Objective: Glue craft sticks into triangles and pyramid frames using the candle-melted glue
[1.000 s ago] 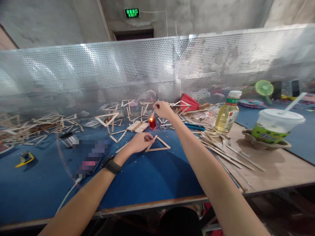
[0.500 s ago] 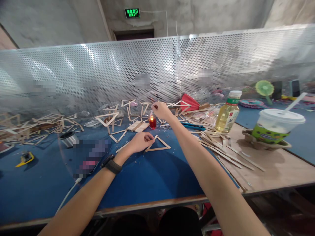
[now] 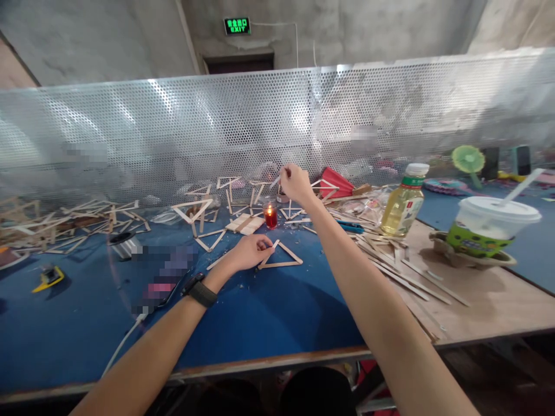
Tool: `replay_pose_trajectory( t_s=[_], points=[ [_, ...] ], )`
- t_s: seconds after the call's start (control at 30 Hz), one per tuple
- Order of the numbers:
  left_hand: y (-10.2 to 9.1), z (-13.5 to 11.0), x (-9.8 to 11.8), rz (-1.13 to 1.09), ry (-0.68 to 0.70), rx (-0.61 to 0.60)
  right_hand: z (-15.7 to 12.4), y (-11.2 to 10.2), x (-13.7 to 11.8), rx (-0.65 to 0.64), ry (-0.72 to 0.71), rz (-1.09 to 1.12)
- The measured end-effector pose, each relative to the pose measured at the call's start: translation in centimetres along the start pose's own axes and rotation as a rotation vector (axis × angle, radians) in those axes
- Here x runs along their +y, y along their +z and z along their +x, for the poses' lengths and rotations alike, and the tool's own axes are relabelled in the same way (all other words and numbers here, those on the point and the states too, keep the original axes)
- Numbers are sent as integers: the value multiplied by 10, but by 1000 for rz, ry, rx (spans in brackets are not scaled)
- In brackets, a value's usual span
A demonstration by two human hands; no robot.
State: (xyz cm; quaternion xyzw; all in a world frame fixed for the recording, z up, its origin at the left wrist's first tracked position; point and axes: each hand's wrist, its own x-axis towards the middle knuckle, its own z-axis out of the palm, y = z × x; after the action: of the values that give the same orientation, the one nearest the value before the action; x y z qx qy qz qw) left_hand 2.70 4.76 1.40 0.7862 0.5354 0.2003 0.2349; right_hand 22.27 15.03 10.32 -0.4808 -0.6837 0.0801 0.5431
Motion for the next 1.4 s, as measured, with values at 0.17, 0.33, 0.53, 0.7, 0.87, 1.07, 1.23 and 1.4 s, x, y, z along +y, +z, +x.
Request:
replay_pose_trajectory(
  t_s=[0.17,0.33,0.53,0.7,0.87,1.07,1.23,1.4],
  points=[
    [-1,-1,2,25,44,0,-11,-31,-17,48,94,267],
    [-1,-5,5,27,119,8,-73,-61,4,-319,300,485],
    [4,-12,20,84,454,48,-131,-86,50,-470,681,683],
    [14,-13,27,213,581,-58,-132,-92,60,-544,738,697],
    [15,-15,32,336,655,-111,-133,-92,60,-695,719,692],
    [16,-16,39,337,655,-144,-139,-96,61,-876,605,550],
    [24,-8,37,422,679,-127,-139,-97,60,-993,598,502],
    [26,-5,38,472,735,-106,-137,-101,61,-1021,634,499]
  ],
)
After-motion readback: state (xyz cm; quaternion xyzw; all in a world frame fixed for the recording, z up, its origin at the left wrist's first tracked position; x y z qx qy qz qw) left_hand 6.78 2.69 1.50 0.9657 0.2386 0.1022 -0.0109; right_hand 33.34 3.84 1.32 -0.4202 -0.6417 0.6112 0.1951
